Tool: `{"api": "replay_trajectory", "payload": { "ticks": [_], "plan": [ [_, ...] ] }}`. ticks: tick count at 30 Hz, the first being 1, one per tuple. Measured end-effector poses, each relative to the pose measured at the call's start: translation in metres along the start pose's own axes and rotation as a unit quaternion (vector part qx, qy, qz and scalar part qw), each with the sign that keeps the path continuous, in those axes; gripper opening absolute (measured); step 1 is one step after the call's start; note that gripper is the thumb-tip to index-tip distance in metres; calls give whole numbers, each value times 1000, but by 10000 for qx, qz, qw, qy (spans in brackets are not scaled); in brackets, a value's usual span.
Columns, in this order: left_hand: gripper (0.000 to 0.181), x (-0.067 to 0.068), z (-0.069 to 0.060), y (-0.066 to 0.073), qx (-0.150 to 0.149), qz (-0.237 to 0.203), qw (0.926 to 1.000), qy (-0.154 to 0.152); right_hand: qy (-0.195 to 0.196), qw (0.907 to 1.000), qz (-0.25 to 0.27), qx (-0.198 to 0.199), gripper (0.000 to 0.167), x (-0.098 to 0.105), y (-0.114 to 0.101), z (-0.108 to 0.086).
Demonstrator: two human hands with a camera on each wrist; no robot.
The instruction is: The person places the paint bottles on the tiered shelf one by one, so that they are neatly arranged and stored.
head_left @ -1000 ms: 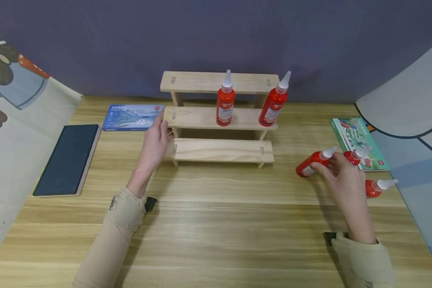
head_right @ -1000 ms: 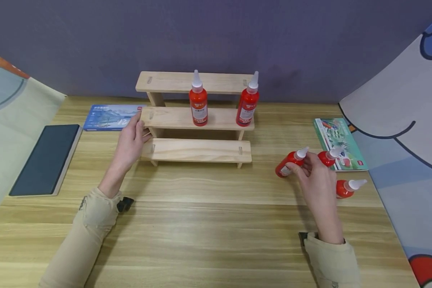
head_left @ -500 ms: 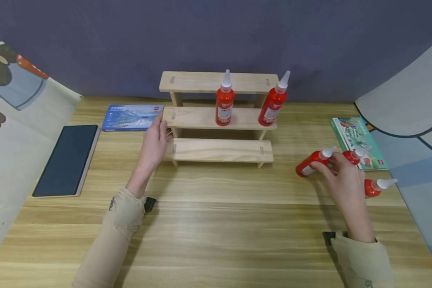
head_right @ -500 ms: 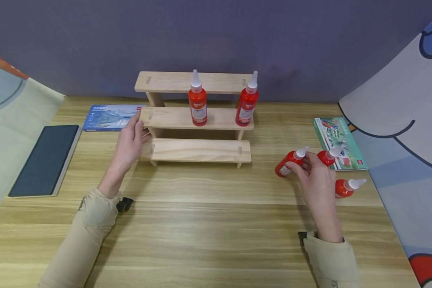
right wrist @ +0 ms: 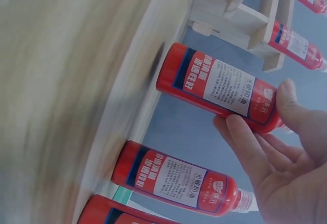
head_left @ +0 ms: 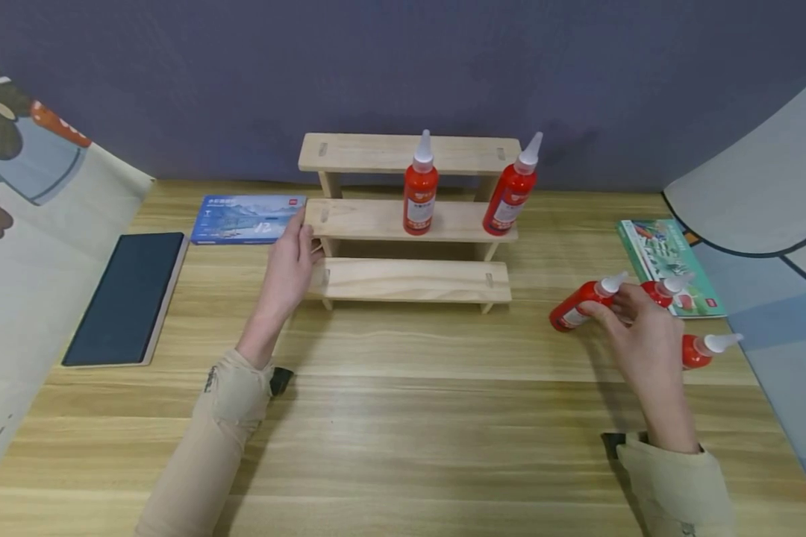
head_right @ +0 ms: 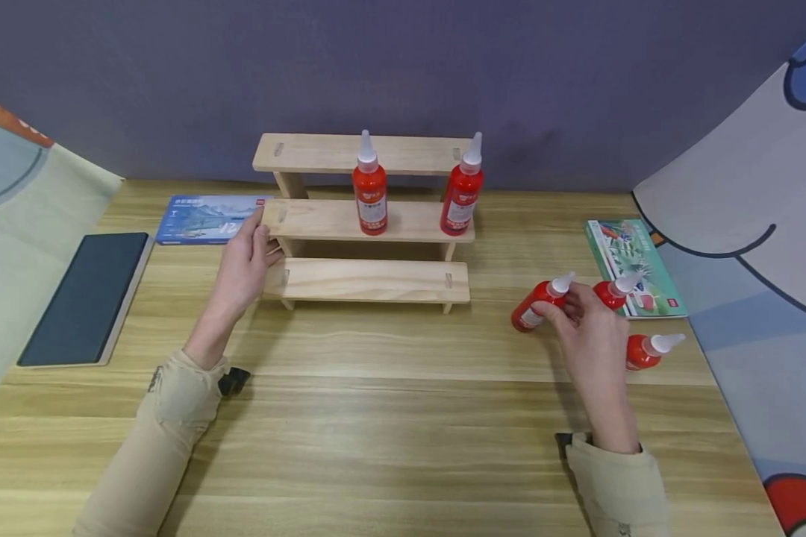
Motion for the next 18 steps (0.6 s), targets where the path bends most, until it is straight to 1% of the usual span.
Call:
{"api": "replay_trajectory", "payload": {
  "ticks": [11, 18],
  "plan": [
    [56, 1, 0, 1, 20, 1, 10000, 40, 181, 9994, 225, 168, 51, 5, -11, -3],
    [55, 1, 0, 1, 4, -54, 10000, -14, 372, 9982, 307, 356, 48, 7, -21, -6]
  ]
}}
Point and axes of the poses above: each hand's wrist, its own z-axis towards the middle knuckle, its own x-axis out of the back of the hand, y = z × x, the point moved 1 cm from there along z, towards the middle knuckle, and after that the axes turned 2 degrees about x, right-handed, at the moved point
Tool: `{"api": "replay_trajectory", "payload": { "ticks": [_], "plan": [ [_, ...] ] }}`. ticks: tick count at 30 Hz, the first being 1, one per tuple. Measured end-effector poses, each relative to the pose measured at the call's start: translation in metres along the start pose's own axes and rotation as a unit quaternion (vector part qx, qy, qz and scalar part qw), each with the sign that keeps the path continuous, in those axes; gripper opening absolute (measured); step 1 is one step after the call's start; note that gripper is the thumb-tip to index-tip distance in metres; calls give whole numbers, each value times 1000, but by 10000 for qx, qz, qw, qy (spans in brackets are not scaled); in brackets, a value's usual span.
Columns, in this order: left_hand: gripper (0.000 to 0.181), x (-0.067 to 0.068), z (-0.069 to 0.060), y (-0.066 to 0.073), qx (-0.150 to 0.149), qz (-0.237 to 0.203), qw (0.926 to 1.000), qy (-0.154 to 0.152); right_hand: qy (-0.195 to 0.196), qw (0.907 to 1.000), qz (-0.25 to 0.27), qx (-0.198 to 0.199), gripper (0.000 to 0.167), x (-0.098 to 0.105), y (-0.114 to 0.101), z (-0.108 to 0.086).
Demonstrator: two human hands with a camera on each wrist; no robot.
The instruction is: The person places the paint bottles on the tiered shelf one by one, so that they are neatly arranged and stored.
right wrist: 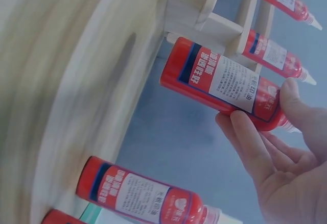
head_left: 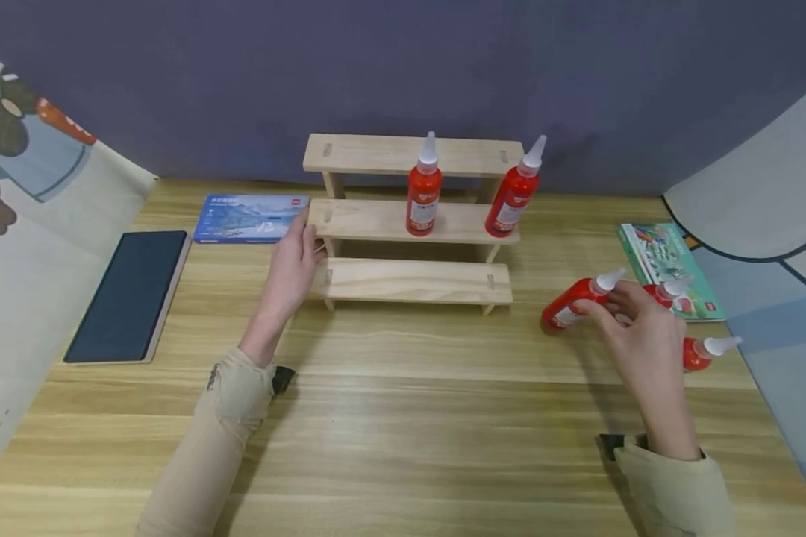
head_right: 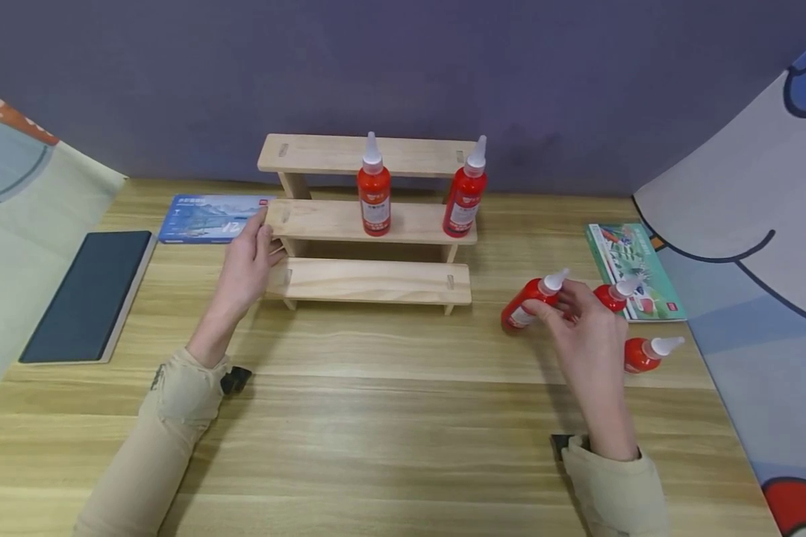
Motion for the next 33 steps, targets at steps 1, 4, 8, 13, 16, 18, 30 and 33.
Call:
{"api": "replay_trajectory", "payload": {
  "ticks": [1, 4, 8, 13, 16, 18, 30, 33],
  "plan": [
    [55, 0, 0, 0, -7, -11, 10000, -3, 28, 10000, 6, 38, 47, 0, -2, 0],
    [55, 0, 0, 0, -12, -9, 10000, 4, 110, 9998, -9, 185, 46, 1, -7, 0],
    [55, -1, 0, 0, -14, -40, 10000, 9, 88, 9996, -28, 265, 47, 1, -13, 0],
    [56, -1, 0, 0, -32, -49, 10000, 13, 68, 9991, -67, 402, 48, 2, -22, 2],
    [56, -1, -1, 0, -39, 37, 10000, 27, 89, 9985, -42, 531, 47, 1, -27, 4],
    [56, -1, -1, 0, -45, 84, 9999, 34, 67, 9983, -6, 575, 47, 0, -29, 4],
    [55, 0, 0, -1, -75, 32, 10000, 53, -177, 9974, 322, 612, 50, -2, -46, 11],
    [55, -1, 0, 0, -59, 20, 10000, 40, -237, 9971, 401, 596, 50, -4, -50, 11]
  ]
}}
Point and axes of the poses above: each hand's wrist, its own z-axis towards the middle knuckle, its own x-axis out of the back of the hand, y = z × x, the point moved 1 cm from there along z, towards the middle knuckle, and after that the axes turned 2 degrees about x, right-handed, at the moved point
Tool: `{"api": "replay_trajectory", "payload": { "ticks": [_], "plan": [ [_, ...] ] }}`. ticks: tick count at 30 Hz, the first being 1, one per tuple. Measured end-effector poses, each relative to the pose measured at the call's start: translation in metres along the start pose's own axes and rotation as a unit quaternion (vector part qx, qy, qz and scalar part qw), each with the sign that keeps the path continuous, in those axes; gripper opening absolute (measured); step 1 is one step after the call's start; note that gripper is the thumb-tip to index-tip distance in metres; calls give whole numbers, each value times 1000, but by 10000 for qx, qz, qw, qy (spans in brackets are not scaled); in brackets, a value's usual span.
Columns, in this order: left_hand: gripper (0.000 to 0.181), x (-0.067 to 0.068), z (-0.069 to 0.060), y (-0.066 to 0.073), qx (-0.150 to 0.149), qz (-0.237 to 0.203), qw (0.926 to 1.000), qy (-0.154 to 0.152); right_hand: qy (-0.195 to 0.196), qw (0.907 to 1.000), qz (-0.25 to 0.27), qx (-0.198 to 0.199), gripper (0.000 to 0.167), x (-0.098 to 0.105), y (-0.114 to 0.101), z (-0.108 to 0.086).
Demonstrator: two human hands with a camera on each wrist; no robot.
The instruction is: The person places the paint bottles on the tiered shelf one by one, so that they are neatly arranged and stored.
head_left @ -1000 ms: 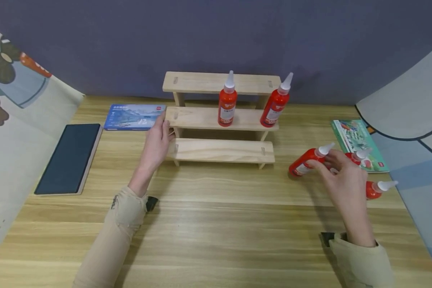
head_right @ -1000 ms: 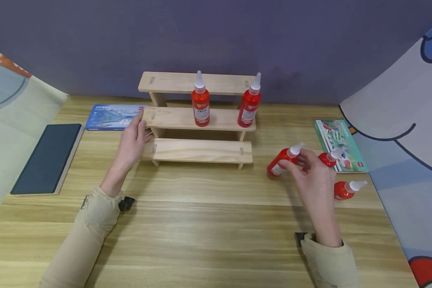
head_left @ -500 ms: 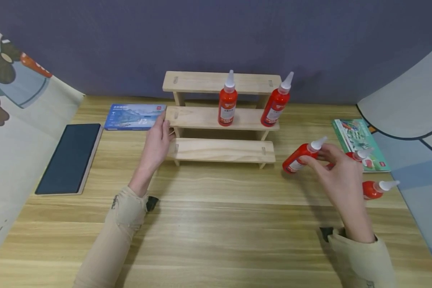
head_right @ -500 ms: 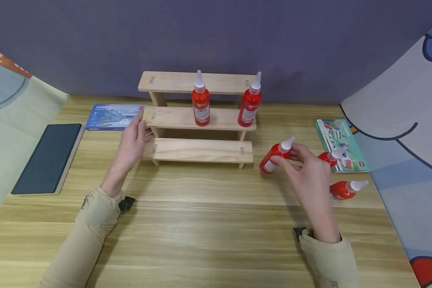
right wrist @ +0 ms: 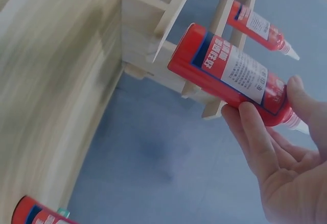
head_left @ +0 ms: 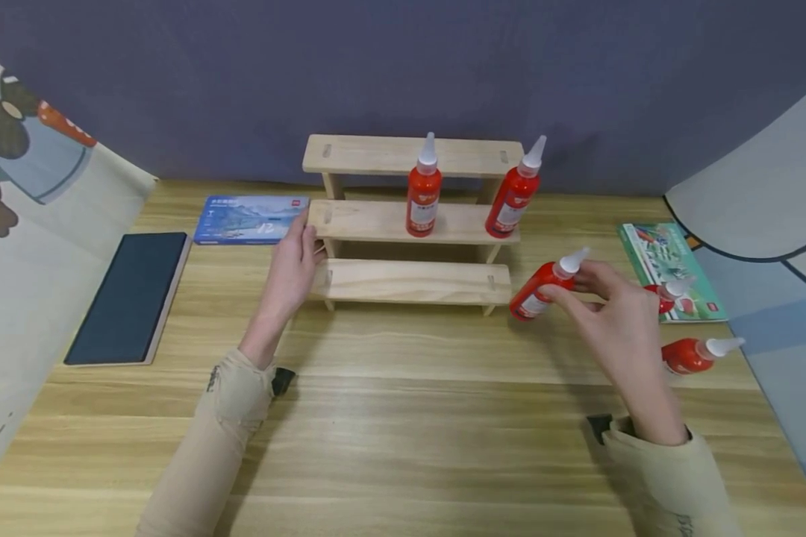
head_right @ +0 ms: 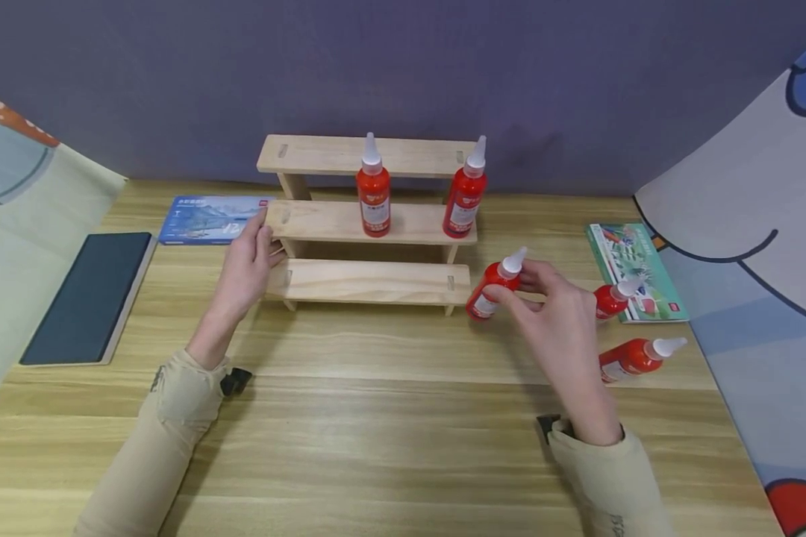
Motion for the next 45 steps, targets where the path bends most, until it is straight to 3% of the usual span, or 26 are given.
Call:
{"api": "replay_trajectory", "payload": {
  "ticks": [17, 45],
  "plan": [
    [56, 0, -1, 1, 75, -1, 10000, -9, -118, 9975, 487, 494, 46, -18, -32, 11],
    [55, 0, 1, 1, 100, -83, 9999, -31, -271, 9905, 955, 956, 43, -49, -70, 29]
  ]
}}
Point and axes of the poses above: each hand's wrist, its own z-axis towards the middle knuckle, its own x-axis out of the back of the hand, y = z × x, the point moved 1 cm from there along z, towards the middle knuckle, and after that the axes turned 2 degrees about x, right-handed, at the moved point
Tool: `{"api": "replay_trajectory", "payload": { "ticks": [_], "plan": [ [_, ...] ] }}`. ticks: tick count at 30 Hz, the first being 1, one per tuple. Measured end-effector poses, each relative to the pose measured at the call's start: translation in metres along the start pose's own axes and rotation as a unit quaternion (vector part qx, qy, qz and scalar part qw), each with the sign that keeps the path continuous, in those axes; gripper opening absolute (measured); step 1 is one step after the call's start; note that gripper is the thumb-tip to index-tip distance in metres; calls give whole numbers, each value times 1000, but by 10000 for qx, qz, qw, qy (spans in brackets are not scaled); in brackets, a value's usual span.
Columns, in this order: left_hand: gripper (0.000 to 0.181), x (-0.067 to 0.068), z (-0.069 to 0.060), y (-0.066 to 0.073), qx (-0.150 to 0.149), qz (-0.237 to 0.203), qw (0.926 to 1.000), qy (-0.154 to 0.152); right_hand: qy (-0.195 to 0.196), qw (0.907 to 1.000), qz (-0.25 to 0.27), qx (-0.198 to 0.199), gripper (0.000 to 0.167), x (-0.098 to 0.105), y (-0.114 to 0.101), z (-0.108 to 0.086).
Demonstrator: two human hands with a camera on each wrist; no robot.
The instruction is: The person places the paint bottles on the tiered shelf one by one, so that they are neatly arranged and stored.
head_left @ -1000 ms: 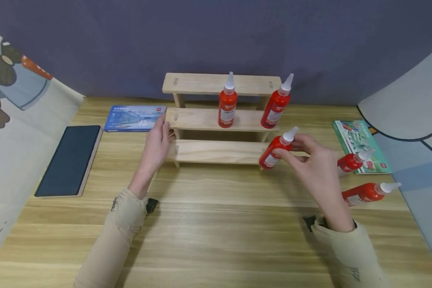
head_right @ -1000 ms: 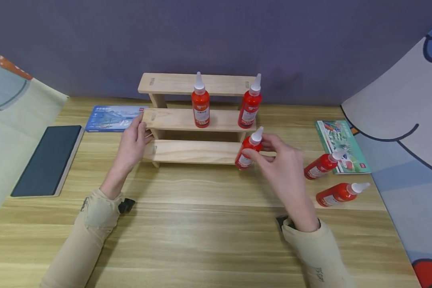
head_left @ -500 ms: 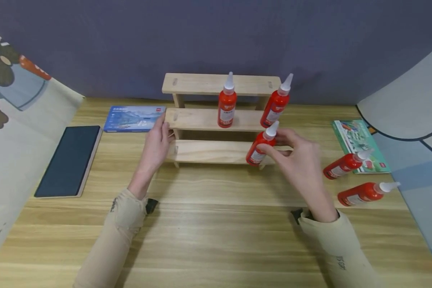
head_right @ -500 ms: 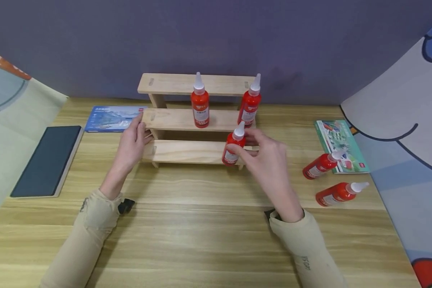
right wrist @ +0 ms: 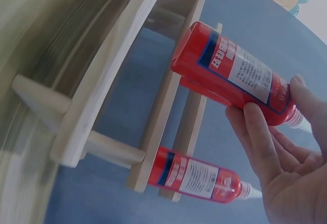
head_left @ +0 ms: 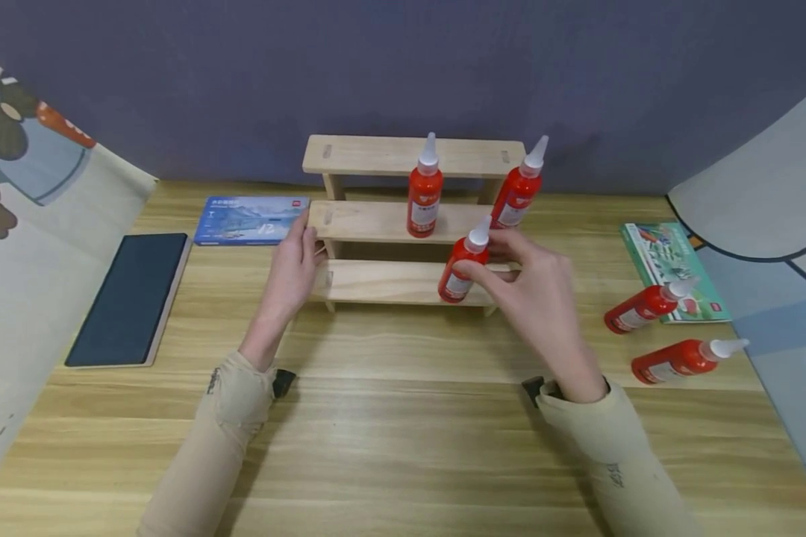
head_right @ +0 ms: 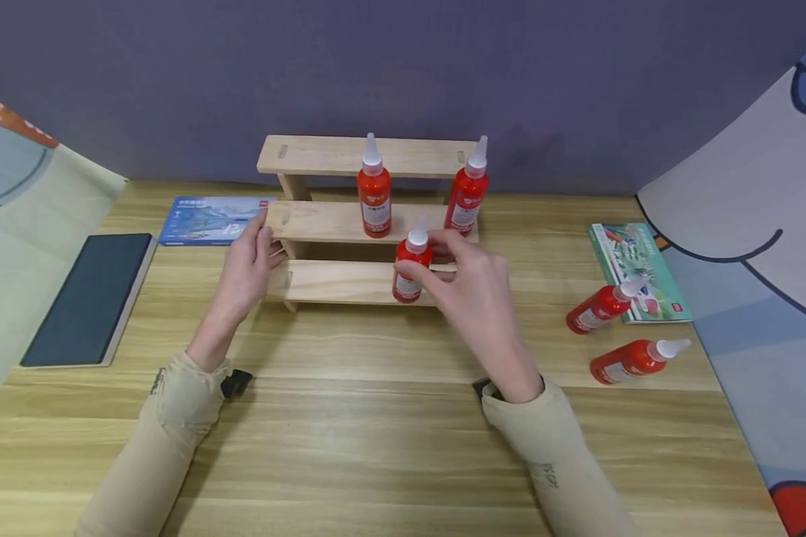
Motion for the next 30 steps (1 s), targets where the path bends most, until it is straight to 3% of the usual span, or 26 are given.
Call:
{"api": "replay_trajectory", "payload": {
  "ticks": [17, 30],
  "plan": [
    [55, -1, 1, -1, -73, -11, 10000, 53, 36, 9978, 543, 372, 44, -27, -10, 17],
    [54, -2, 1, -1, -82, -12, 9999, 92, 23, 9955, 658, 680, 45, -41, -24, 29]
  ]
}}
Point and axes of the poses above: each hand's wrist, its own z-axis towards the middle knuckle, its own x-axis out of the back of the hand, y = z × x, the point moved 1 cm from there along z, towards the middle knuckle, and after that the axes turned 2 degrees about x, right-handed, at the moved point
